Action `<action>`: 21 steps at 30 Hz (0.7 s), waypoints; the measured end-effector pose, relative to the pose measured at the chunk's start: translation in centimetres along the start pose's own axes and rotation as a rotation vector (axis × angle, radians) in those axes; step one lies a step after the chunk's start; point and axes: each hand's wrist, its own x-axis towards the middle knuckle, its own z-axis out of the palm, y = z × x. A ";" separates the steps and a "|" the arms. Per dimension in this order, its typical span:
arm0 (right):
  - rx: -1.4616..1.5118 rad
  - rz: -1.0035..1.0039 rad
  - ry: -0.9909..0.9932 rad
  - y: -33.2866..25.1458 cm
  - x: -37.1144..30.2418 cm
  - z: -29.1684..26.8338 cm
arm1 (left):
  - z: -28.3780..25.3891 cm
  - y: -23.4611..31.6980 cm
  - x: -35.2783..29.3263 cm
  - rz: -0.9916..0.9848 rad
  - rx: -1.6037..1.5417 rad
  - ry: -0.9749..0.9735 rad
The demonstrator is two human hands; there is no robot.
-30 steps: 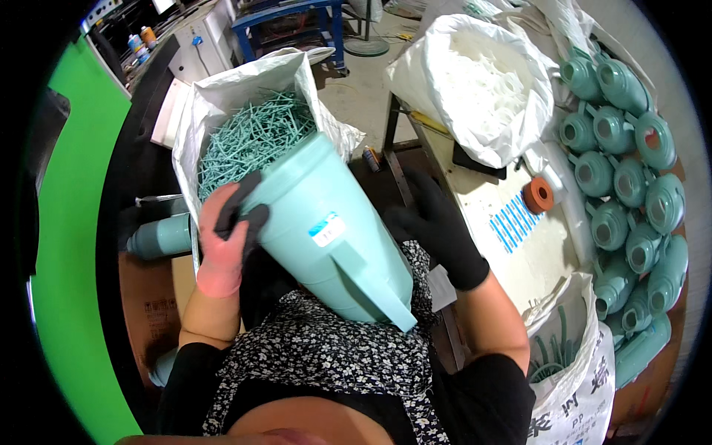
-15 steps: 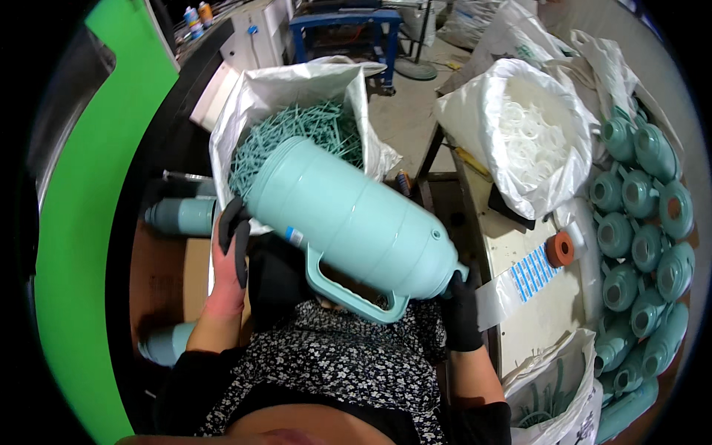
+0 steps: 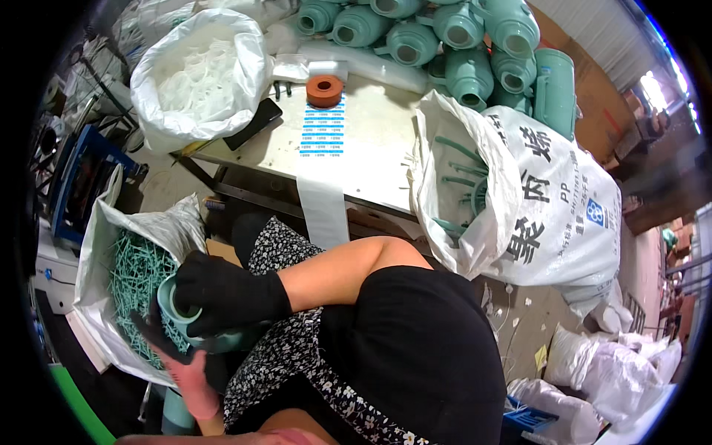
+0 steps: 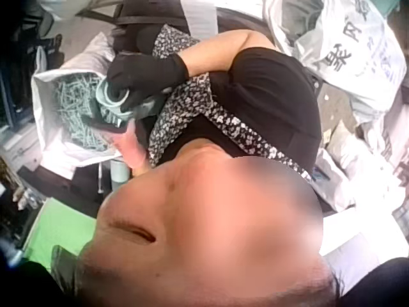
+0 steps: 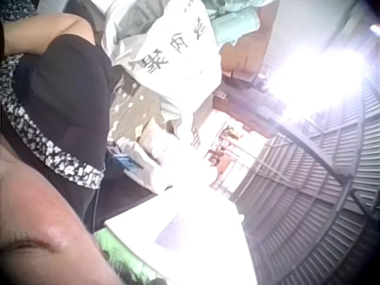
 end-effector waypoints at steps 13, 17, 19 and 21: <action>-1.422 1.685 -0.379 14.7 -28.0 -37.2 | -1.1 -1.0 -2.1 -0.315 0.001 0.141; -1.231 1.510 -0.409 11.5 -29.1 -35.8 | -0.9 -0.8 -2.2 -0.419 -0.207 0.174; -1.237 1.329 -0.333 9.4 -25.6 -32.4 | -0.4 0.4 -1.4 -0.442 -0.288 0.231; -1.151 0.988 -0.355 9.3 -23.3 -29.2 | -0.3 0.9 -0.9 -0.443 -0.398 0.247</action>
